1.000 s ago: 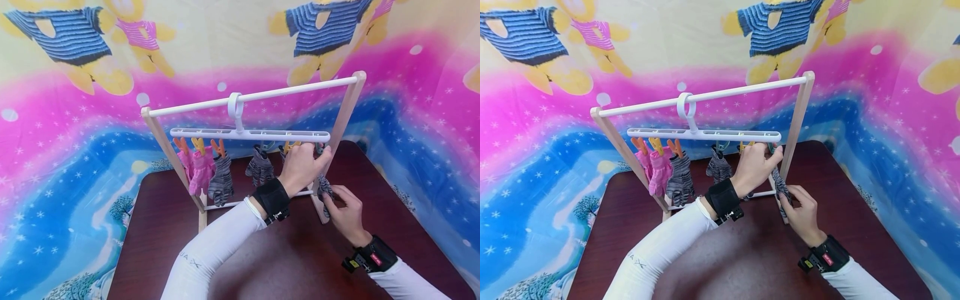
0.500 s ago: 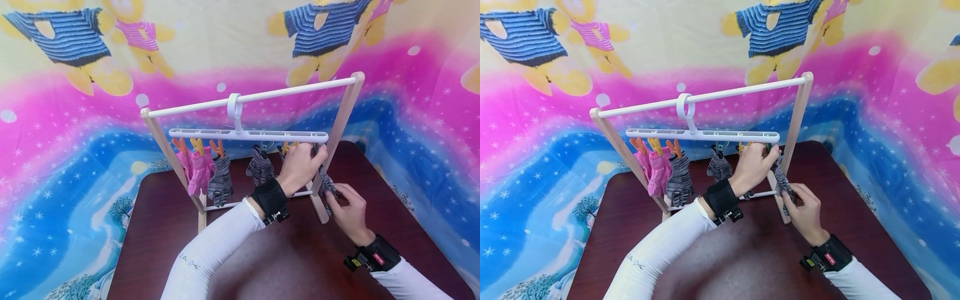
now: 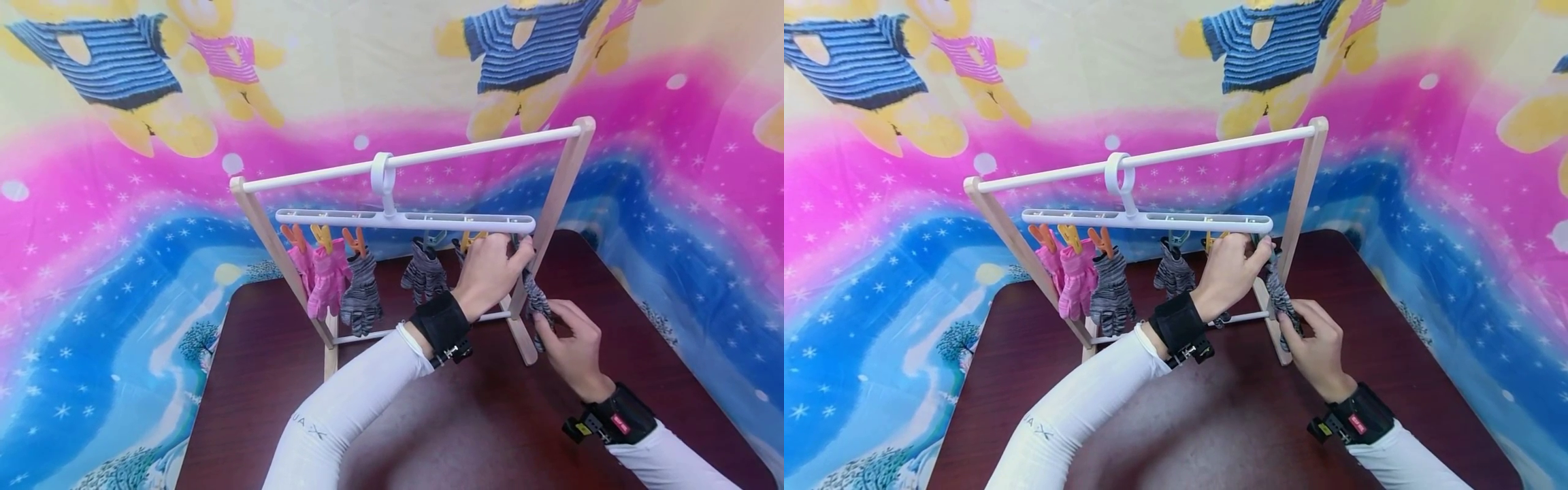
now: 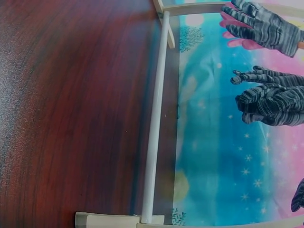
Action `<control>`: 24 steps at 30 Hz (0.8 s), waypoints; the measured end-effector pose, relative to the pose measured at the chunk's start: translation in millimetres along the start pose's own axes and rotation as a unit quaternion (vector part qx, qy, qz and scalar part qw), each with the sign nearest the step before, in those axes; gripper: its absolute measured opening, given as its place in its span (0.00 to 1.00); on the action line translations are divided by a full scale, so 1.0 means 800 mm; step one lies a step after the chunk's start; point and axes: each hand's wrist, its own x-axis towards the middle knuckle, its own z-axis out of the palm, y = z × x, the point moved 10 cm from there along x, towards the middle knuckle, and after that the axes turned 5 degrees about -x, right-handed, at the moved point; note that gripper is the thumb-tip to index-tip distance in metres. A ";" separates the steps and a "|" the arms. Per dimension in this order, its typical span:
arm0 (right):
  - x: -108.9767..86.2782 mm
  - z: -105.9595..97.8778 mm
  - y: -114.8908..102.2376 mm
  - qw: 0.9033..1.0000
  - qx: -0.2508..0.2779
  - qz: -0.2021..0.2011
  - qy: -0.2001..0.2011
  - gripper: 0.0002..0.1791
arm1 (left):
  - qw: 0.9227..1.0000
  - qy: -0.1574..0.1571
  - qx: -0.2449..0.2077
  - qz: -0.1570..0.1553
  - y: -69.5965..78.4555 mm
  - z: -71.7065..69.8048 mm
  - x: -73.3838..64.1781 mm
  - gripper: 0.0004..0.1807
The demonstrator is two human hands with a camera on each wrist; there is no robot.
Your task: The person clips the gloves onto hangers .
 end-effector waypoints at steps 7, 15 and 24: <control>0.001 -0.001 -0.002 1.000 0.008 -0.006 0.002 0.13 | 1.000 -0.007 0.000 -0.008 -0.001 0.002 0.000 0.19; -0.005 0.007 0.009 1.000 -0.008 -0.003 -0.020 0.17 | 1.000 0.002 0.010 -0.012 -0.002 0.003 -0.001 0.20; -0.006 0.010 0.008 1.000 -0.007 -0.009 -0.023 0.18 | 1.000 0.005 0.014 -0.002 -0.002 0.004 -0.002 0.20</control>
